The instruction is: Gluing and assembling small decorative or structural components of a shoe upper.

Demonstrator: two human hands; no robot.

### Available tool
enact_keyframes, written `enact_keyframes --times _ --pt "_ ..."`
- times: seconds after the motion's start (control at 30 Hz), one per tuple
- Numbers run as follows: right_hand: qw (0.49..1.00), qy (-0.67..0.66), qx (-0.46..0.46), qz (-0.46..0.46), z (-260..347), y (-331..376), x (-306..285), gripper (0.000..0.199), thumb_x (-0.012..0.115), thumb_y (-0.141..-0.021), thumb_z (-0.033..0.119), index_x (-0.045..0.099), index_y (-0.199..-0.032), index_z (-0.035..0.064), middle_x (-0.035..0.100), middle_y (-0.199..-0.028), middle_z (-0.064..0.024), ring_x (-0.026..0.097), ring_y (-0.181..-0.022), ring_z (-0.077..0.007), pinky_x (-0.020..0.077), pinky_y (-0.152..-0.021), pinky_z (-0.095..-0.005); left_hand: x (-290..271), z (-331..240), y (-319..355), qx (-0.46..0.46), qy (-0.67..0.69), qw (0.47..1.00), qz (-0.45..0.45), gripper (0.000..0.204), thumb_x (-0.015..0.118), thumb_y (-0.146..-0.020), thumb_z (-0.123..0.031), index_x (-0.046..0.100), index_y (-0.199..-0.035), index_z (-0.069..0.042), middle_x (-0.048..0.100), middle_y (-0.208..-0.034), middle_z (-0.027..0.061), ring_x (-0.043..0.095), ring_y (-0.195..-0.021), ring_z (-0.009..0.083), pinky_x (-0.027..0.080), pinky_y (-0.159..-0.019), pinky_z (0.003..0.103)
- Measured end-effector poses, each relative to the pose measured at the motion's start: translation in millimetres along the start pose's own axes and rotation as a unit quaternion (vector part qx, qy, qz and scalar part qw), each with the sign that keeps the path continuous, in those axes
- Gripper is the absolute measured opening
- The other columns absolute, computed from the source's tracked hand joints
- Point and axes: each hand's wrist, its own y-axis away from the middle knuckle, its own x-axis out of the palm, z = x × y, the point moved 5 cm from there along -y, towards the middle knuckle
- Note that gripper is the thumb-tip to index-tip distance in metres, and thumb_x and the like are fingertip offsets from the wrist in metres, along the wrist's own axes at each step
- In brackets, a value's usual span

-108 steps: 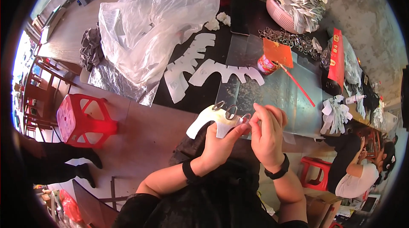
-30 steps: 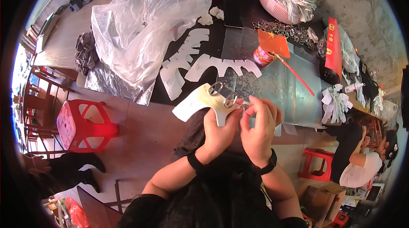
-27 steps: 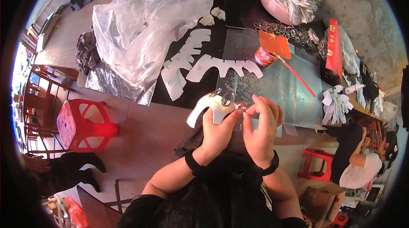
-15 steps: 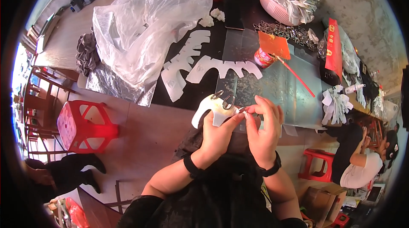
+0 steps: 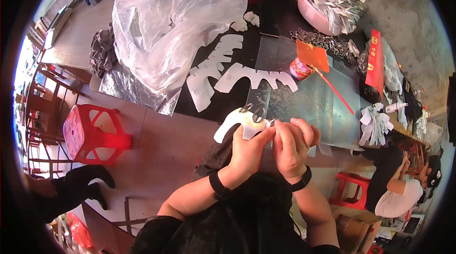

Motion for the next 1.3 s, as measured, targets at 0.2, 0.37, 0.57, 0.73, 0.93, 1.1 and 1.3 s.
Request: enact_keyframes --times 0.2,0.37,0.57,0.73,0.93,1.1,1.3 --pt "0.997 -0.032 0.068 0.032 1.5 -3.4 0.3 0.041 0.068 -0.069 -0.005 0.054 -0.106 0.0053 0.060 -0.080 -0.0013 0.056 -0.092 -0.0236 0.0357 -0.087 -0.0409 -0.4 -0.6 -4.0 0.012 -0.040 0.999 -0.015 0.015 0.061 -0.085 0.006 0.059 -0.098 0.000 0.066 -0.092 0.0089 0.065 -0.082 0.0166 0.054 -0.074 0.029" --pt "0.963 -0.124 0.234 0.041 -13.3 10.1 4.6 0.042 0.069 -0.068 -0.003 0.052 -0.105 0.0061 0.061 -0.082 -0.0002 0.056 -0.087 -0.0217 0.0350 -0.088 -0.0377 -0.6 -2.1 -1.1 -0.028 0.004 1.000 -0.004 0.014 0.062 -0.083 0.008 0.060 -0.096 0.002 0.067 -0.092 0.0099 0.066 -0.083 0.0180 0.055 -0.077 0.031" --pt "0.934 -0.191 0.297 0.055 -21.7 15.7 5.7 0.040 0.070 -0.068 -0.002 0.051 -0.102 0.0062 0.060 -0.081 -0.0005 0.055 -0.082 -0.0194 0.0345 -0.086 -0.0355 0.2 -0.4 3.0 -0.044 0.005 0.999 -0.005 0.014 0.063 -0.083 0.008 0.060 -0.096 0.002 0.067 -0.094 0.0096 0.066 -0.085 0.0169 0.055 -0.077 0.029" --pt "0.930 -0.189 0.305 0.074 -21.5 12.0 3.1 0.040 0.070 -0.067 -0.003 0.051 -0.101 0.0068 0.059 -0.081 -0.0007 0.055 -0.082 -0.0200 0.0341 -0.086 -0.0366 1.4 -2.6 8.0 0.016 -0.046 0.999 0.012 0.013 0.063 -0.085 0.005 0.061 -0.098 0.001 0.067 -0.095 0.0069 0.064 -0.087 0.0132 0.052 -0.078 0.026" --pt "0.961 -0.116 0.245 0.058 -14.9 2.2 -2.1 0.037 0.068 -0.067 -0.003 0.052 -0.099 0.0070 0.059 -0.080 -0.0003 0.054 -0.086 -0.0215 0.0332 -0.086 -0.0373 5.4 -6.3 9.4 0.041 -0.083 0.995 0.033 0.013 0.065 -0.086 0.002 0.063 -0.098 0.000 0.068 -0.097 0.0061 0.064 -0.088 0.0107 0.051 -0.077 0.024" --pt "0.928 -0.195 0.296 0.114 -25.7 4.6 -0.9 0.033 0.068 -0.069 -0.002 0.057 -0.098 0.0089 0.058 -0.090 -0.0031 0.054 -0.088 -0.0215 0.0353 -0.085 -0.0366 3.1 -6.0 11.3 0.045 -0.102 0.993 0.030 0.013 0.066 -0.086 0.001 0.064 -0.098 0.000 0.068 -0.096 0.0056 0.064 -0.088 0.0105 0.051 -0.077 0.024" --pt "0.918 -0.263 0.261 0.144 -33.1 1.4 2.2 0.020 0.069 -0.073 0.002 0.065 -0.092 0.0065 0.055 -0.104 -0.0092 0.057 -0.088 -0.0252 0.0455 -0.076 -0.0367 1.1 -5.0 9.2 0.031 -0.068 0.997 0.036 0.014 0.065 -0.086 0.002 0.062 -0.099 0.001 0.068 -0.096 0.0073 0.065 -0.087 0.0135 0.053 -0.079 0.026"
